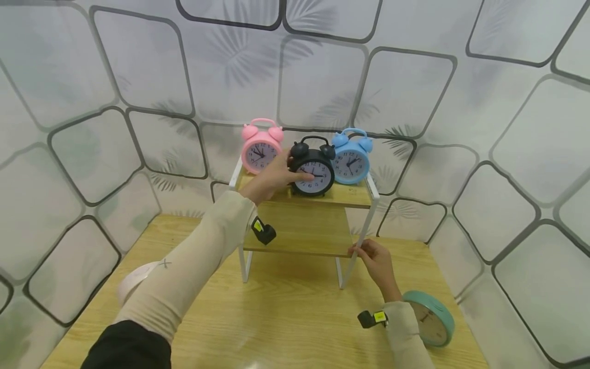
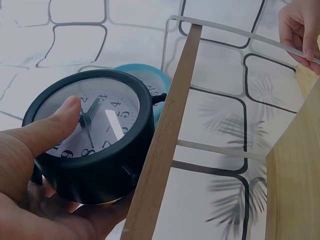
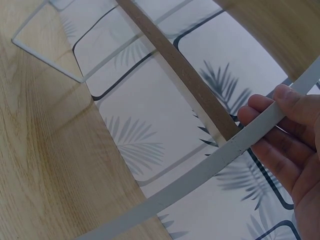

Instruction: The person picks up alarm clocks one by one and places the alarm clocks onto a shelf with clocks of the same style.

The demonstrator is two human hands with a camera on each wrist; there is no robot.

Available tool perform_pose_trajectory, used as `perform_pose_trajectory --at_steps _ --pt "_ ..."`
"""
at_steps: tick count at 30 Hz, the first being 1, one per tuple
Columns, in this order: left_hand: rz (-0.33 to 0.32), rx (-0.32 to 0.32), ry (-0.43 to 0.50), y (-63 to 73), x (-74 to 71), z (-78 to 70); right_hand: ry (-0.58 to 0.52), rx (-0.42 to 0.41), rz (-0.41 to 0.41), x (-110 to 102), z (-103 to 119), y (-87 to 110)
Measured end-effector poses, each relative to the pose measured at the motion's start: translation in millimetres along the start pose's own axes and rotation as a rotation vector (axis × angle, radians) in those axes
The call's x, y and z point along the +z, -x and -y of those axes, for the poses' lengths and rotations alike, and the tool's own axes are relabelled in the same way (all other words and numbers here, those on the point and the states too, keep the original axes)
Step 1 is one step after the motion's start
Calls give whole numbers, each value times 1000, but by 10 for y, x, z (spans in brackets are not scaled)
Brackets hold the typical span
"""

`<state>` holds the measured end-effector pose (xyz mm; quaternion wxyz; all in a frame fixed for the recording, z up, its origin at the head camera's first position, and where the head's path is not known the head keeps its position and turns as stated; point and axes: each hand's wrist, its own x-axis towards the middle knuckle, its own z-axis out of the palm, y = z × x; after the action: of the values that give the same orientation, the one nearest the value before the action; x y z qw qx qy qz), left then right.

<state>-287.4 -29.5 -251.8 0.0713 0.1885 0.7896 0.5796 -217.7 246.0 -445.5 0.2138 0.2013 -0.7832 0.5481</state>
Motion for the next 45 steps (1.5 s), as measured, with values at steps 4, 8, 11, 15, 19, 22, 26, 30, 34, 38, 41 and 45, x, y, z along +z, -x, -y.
perform_pose_trajectory --at_steps 4,8,11,15,19,22,26,30,34,38,41,45 --pt "-10 -7 1 0 3 -17 -4 7 0 -2 2 -2" --pt "-20 6 0 -12 13 -20 -4 10 0 -3 5 -3" --pt "-27 10 -5 -24 16 -12 9 9 2 -2 7 -1" --pt "-34 4 -8 -29 15 -12 22 6 5 1 7 4" --pt "-34 6 -9 -23 21 -15 8 6 1 6 0 6" --pt "-30 16 2 -12 29 -10 -11 7 -6 10 -5 4" --pt "-65 31 -33 32 51 29 -22 8 -12 15 -5 4" --pt "-156 68 -130 113 115 77 -23 16 -11 10 -2 6" --pt "-256 112 -186 197 206 92 -26 21 -13 4 -6 8" --pt "-326 127 -202 237 254 104 -21 9 -12 5 -13 8" --pt "-370 138 -214 251 273 119 -19 3 -10 6 -13 8" --pt "-410 162 -242 271 286 128 -25 2 -11 9 -10 4"
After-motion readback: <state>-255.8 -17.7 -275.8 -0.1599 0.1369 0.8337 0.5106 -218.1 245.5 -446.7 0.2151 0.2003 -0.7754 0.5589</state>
